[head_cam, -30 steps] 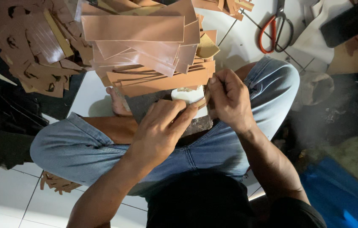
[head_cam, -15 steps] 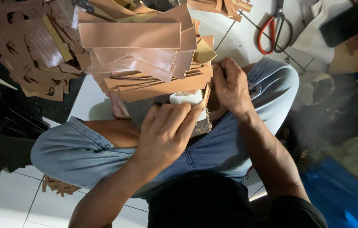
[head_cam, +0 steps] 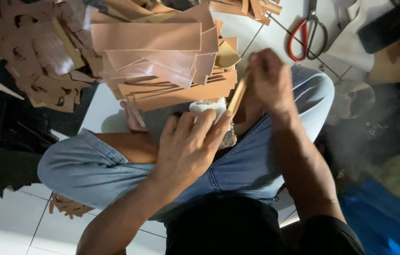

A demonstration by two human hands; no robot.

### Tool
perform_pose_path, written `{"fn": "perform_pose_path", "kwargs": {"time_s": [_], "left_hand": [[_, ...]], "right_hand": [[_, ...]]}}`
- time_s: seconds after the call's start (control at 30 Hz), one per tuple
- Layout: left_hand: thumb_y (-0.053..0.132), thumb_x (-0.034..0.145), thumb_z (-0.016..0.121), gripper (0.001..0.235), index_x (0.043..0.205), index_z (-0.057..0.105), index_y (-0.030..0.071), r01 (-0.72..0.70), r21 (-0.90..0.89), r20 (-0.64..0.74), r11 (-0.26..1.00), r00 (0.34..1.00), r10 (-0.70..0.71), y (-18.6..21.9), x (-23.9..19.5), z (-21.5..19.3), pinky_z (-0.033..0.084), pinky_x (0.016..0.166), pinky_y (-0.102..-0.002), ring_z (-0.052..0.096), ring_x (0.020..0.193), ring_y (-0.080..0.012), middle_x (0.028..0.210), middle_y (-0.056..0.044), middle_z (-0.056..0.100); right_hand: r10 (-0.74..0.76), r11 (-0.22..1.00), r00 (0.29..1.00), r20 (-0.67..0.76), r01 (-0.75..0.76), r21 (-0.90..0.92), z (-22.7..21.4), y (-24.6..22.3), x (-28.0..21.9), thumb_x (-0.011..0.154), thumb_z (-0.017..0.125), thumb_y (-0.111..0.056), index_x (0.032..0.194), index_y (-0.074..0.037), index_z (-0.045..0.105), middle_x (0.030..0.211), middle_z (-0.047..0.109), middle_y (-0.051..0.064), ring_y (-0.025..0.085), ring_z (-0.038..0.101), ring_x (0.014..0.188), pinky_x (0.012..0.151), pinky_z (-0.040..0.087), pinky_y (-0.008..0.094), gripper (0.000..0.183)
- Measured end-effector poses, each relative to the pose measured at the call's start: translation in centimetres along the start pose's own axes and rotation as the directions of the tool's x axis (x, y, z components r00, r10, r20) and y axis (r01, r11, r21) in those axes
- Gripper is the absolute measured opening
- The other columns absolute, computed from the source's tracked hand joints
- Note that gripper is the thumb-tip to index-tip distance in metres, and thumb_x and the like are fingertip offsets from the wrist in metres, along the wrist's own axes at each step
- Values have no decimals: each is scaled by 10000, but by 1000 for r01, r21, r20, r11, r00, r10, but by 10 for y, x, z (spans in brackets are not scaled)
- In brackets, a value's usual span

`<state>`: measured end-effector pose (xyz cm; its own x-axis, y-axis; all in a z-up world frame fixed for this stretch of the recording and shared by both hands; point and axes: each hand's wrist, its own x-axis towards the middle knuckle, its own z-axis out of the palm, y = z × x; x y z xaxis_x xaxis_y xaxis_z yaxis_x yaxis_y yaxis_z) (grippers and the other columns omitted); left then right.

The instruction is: The person sits cross-legged on the floor and sands the edges of small rectangular leather pieces using a sanding block. They handle the pieces one at a time, rubbing them against the block and placing them into a growing pile.

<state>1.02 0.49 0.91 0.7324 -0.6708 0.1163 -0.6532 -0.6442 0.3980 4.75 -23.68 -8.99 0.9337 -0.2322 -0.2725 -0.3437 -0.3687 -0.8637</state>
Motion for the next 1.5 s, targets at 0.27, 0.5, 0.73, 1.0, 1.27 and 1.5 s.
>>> {"fn": "perform_pose_path", "kwargs": {"time_s": [0.27,0.5,0.73,1.0,1.27,1.5], "left_hand": [[205,1045,766,412,1417,623,101,40,-337,-140,941,986,-92,-27,6,-16,513,999,-384,609,1099,-231,1259,-72,568],[173,1012,754,276,1239,669,41,-49,120,-287,992,954,82,-92,49,-31,469,1089,-469,651,1191,-278,1305,-115,638],[62,1097,737,115,1188,667,53,-81,-19,-253,997,965,74,-77,69,-79,586,954,-404,671,1081,-222,1178,-63,672],[28,926,639,347,1273,646,24,73,-235,88,969,995,-54,-7,7,-61,544,848,-415,650,962,-300,1111,-128,627],[91,942,650,307,1244,659,38,68,-277,5,958,998,-70,-9,-15,-2,447,935,-437,571,1096,-261,1187,-79,592],[112,918,672,329,1241,680,49,-65,-196,-98,978,994,46,-16,-21,4,452,959,-410,586,1146,-223,1219,-41,591]], "right_hand": [[-386,922,909,-158,372,-109,-64,-14,27,1176,609,-49,1156,1,582,996,674,67,139,664,822,714,546,298,61],[-589,607,806,63,493,-623,-38,-30,19,993,798,-90,1139,-44,672,1057,658,164,246,696,776,607,525,368,199],[-426,798,905,0,375,-472,-37,-26,-29,1034,769,-64,1106,-40,712,1064,677,140,286,703,888,756,571,366,95],[-540,770,832,131,551,-322,-49,-52,-70,1016,705,10,1102,-48,693,1076,709,114,285,709,982,864,578,348,105],[-586,661,737,337,676,-326,-26,-84,-93,914,785,-30,1163,-49,733,1082,711,97,251,720,939,800,601,359,256],[-640,543,649,410,761,-356,-33,-90,-85,846,797,-44,1139,-74,754,1046,705,49,225,724,910,752,576,341,298]]}}
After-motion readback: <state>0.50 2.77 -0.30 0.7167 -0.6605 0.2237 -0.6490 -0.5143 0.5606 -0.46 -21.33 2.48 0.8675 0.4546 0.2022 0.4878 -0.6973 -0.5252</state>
